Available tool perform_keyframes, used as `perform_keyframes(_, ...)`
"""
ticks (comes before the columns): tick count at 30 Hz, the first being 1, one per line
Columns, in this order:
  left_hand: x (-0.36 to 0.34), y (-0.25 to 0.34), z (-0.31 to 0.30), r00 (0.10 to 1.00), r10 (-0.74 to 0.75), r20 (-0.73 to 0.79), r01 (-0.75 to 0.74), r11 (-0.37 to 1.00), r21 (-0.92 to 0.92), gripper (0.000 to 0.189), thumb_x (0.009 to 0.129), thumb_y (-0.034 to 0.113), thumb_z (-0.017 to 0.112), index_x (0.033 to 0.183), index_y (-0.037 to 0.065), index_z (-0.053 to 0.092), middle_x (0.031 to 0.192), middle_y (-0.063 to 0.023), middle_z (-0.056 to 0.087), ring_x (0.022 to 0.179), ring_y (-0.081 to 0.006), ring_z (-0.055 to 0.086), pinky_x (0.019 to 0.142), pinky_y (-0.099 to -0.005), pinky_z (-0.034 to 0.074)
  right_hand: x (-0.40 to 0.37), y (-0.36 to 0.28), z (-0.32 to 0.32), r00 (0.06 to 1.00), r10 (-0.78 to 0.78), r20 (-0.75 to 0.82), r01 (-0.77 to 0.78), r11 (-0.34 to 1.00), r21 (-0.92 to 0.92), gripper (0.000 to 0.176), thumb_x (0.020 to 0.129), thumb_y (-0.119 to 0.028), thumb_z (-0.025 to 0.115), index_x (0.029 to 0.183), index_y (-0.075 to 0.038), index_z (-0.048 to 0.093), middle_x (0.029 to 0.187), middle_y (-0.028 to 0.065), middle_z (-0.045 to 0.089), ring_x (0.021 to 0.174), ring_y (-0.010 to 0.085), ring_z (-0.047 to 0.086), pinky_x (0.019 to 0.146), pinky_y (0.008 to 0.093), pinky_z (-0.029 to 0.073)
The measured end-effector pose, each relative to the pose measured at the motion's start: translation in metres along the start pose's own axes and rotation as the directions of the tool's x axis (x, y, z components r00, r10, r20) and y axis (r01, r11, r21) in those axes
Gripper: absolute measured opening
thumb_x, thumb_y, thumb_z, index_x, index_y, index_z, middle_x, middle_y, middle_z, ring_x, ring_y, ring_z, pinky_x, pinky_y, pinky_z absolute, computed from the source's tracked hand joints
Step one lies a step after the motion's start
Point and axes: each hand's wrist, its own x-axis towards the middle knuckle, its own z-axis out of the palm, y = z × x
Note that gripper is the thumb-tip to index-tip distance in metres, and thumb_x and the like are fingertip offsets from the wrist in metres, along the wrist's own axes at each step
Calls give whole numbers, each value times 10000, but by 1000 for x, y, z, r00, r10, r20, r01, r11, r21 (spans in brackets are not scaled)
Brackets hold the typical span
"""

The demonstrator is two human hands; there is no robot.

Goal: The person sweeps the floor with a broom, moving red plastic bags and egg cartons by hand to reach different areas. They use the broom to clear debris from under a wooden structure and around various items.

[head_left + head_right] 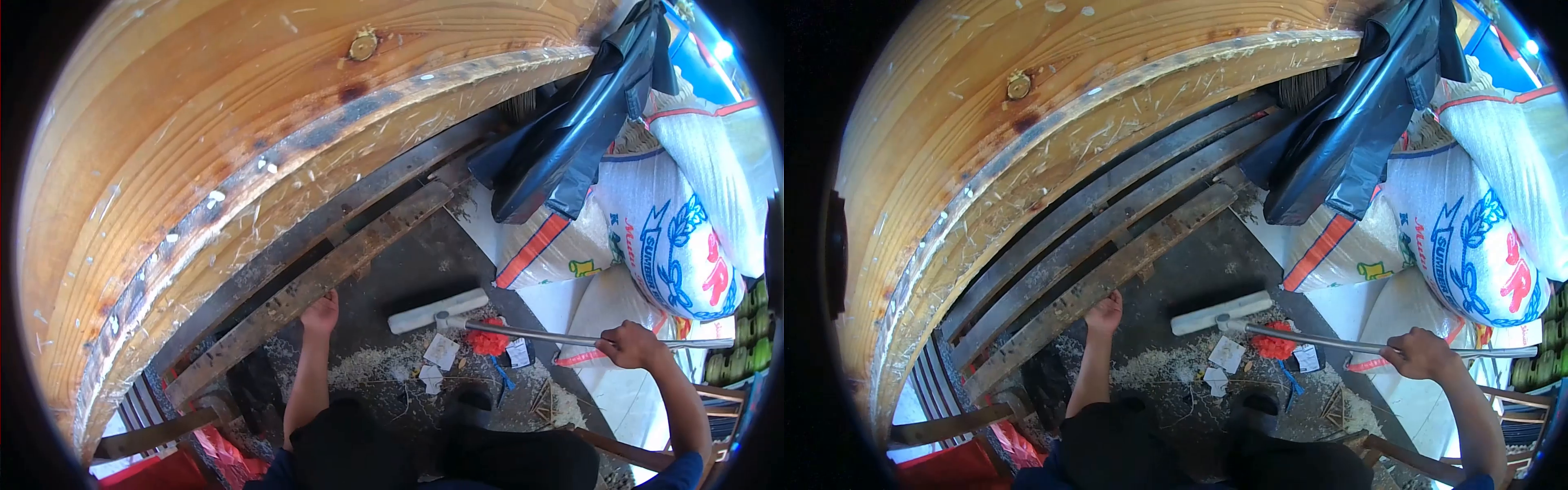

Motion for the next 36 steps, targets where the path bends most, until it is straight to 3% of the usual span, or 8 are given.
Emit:
perform_keyframes(4,-1,5,-7,987,-70,-146,86,991,103,328,953,369,469,1023,81,611,863,-29,630,726,-184,567,693,-331,478,36,-23,15,997,-19,-77,18,1000,-13,379,952,-418,471,976,-108,688,819,227,663,866,412,633,814,512,492)
perform_keyframes(6,4,13,-30,970,-4,-244,171,727,665,296,948,360,486,990,95,610,782,-9,594,660,-147,527,613,-310,440,65,-28,40,979,-167,-116,176,982,74,377,948,-422,481,963,-103,683,803,222,660,807,419,634,771,502,505)
perform_keyframes(10,-54,25,-10,955,-48,-292,275,513,814,256,950,316,488,982,91,606,758,4,590,642,-126,520,563,-272,412,67,-37,59,977,-207,-43,211,972,103,377,942,-424,488,933,-101,682,766,214,654,737,429,628,734,495,510)
perform_keyframes(15,-115,37,29,978,-205,41,-17,119,993,235,931,272,530,1024,63,587,824,-30,619,690,-119,588,577,-254,456,20,3,45,962,-147,-231,158,987,29,349,930,-373,512,858,-73,676,685,217,632,685,442,616,695,515,501)
perform_keyframes(21,-119,15,59,960,-19,-280,172,828,534,341,878,249,525,1153,50,489,1062,-112,565,932,-249,580,856,-380,472,53,1,81,939,-102,-329,104,995,-12,347,931,-347,514,932,-27,647,704,250,634,687,451,630,714,531,511)
perform_keyframes(24,-84,28,39,972,172,-163,-108,934,342,415,832,241,536,1185,36,460,1131,-140,522,1044,-286,527,957,-423,422,97,-17,111,969,-115,-216,126,991,36,380,952,-373,478,1021,-29,622,785,263,651,766,464,637,771,528,509)
perform_keyframes(27,-92,39,80,925,28,-379,33,988,153,483,771,233,539,1201,49,420,1152,-131,478,1067,-281,492,967,-407,425,116,-67,115,981,-136,-136,148,985,83,409,960,-408,456,1066,-50,625,832,284,648,832,464,634,796,530,501)
perform_keyframes(36,-96,42,70,959,3,-283,45,985,164,476,759,234,537,1185,47,436,1183,-139,452,1066,-291,474,973,-419,421,58,-48,85,976,-192,-107,192,981,-16,415,947,-445,456,1017,-94,663,761,249,653,763,455,638,766,540,507)
